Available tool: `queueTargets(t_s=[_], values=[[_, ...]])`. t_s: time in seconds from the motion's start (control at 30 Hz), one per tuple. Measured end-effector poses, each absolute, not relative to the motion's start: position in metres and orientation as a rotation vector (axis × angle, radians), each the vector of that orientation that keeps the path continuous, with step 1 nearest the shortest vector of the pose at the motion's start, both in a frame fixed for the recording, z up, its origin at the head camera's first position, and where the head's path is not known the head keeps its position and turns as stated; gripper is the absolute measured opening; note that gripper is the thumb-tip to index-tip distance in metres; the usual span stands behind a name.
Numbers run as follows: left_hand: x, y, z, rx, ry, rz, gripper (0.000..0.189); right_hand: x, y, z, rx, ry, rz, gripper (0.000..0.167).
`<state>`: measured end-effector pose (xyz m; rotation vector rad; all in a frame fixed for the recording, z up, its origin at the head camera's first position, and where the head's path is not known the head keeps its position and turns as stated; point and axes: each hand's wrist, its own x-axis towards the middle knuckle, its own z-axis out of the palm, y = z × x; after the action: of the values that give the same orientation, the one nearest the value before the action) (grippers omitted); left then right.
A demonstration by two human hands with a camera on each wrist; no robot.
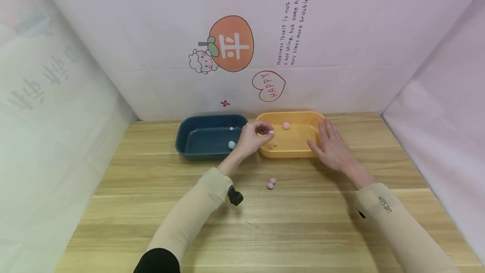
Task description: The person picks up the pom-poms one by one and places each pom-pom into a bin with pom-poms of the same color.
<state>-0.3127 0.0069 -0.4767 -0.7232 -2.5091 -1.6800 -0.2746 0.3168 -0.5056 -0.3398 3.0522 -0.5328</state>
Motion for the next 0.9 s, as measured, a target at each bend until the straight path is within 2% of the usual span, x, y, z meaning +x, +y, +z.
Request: queueTargets(t_s=[0.27, 0.9], values=[[-0.317, 0.009, -0.478, -0.683, -2.499, -1.686, 0.016, -0.274, 0.317, -0.505, -0.334, 3.061, -0.531, 0.096], [-0.300, -0.009, -0.485, -0.808, -2.509, -1.599, 0.040, -0.274, 0.316, -0.507, -0.341, 3.075, -0.527, 0.096]])
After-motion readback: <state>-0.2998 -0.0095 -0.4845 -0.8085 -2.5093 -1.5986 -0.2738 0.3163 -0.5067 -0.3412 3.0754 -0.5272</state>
